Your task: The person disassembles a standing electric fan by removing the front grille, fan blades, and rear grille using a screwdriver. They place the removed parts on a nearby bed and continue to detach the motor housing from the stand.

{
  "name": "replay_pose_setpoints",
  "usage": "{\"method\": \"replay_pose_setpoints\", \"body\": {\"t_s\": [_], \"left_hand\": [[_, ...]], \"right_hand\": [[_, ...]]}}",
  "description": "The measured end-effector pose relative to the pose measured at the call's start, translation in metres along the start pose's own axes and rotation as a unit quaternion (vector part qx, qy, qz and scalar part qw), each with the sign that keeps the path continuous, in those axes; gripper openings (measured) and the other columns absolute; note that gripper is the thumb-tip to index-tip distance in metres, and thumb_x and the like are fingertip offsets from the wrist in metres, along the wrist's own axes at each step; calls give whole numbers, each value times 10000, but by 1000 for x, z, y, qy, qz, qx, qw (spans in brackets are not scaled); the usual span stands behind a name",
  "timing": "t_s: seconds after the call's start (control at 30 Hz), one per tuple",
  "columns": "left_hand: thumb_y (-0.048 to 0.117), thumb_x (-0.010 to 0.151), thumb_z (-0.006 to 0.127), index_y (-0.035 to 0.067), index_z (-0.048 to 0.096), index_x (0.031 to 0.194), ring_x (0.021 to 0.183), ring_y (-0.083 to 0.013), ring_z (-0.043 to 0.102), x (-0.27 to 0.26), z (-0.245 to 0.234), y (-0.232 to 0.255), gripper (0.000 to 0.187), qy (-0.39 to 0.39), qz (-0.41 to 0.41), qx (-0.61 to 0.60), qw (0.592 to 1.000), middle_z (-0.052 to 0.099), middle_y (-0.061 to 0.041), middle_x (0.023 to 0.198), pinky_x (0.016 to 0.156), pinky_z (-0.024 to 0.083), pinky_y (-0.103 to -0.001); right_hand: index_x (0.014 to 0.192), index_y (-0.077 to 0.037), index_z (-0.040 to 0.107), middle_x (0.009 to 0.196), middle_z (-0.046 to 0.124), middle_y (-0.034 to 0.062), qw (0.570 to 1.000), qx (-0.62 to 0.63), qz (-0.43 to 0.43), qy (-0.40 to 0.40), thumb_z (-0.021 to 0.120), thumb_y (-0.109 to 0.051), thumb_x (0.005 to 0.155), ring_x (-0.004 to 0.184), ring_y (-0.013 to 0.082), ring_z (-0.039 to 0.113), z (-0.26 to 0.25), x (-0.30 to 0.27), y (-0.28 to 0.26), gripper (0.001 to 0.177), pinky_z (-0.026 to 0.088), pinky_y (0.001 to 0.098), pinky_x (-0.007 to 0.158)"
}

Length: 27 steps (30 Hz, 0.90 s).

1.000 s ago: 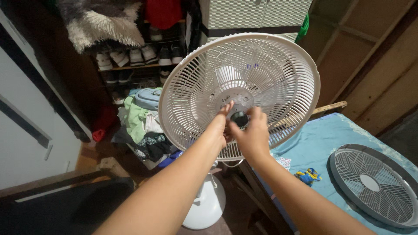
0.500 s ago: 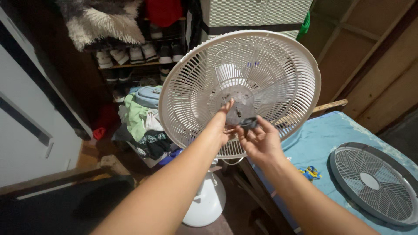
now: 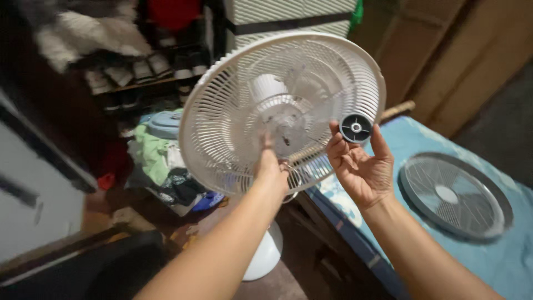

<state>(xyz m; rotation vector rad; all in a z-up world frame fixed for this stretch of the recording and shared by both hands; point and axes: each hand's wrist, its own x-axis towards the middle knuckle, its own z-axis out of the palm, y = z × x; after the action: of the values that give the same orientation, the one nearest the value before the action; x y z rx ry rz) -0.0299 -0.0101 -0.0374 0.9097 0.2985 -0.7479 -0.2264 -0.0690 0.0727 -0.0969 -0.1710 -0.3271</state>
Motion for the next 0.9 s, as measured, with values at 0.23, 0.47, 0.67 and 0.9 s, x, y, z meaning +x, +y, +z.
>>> {"method": "replay_pose_setpoints", "body": {"t_s": [0.23, 0.47, 0.67, 0.9], "left_hand": [[431, 1019, 483, 68, 535, 1192, 795, -264, 682, -49, 23, -115, 405, -37, -163, 3, 986, 663, -130, 934, 740, 560, -382], [456, 1004, 511, 76, 535, 1148, 780, -261, 628, -55, 106, -219, 407, -151, -243, 124, 950, 623, -111, 954, 754, 524, -430], [381, 1027, 498, 57, 518, 1230, 955, -330, 596, -10, 123, -313, 383, -74, -299, 102, 946, 585, -167, 1132, 929, 489, -503], [388, 1022, 428, 104, 472, 1496, 1453, -411, 424, 17, 155, -415, 555, -88, -327, 205, 918, 469, -207, 1546, 1163, 371, -527]], "right_hand": [[1281, 132, 559, 1326, 613, 271, 993, -37, -100, 59, 793, -203, 933, 1167, 351, 645, -14, -57, -38, 537, 595, 355, 1002], [1233, 98, 598, 1250, 654, 242, 920, -201, -227, 248, 672, -191, 952, 1198, 384, 652, -45, -114, -135, 410, 540, 371, 990], [1206, 142, 577, 1242, 651, 276, 893, -209, -190, 352, 585, -167, 1013, 1192, 409, 660, -116, -144, -244, 364, 543, 405, 979], [1211, 159, 547, 1195, 642, 299, 862, -140, -164, 459, 510, -174, 1045, 1137, 428, 667, -229, -195, -355, 374, 561, 398, 934]]}}
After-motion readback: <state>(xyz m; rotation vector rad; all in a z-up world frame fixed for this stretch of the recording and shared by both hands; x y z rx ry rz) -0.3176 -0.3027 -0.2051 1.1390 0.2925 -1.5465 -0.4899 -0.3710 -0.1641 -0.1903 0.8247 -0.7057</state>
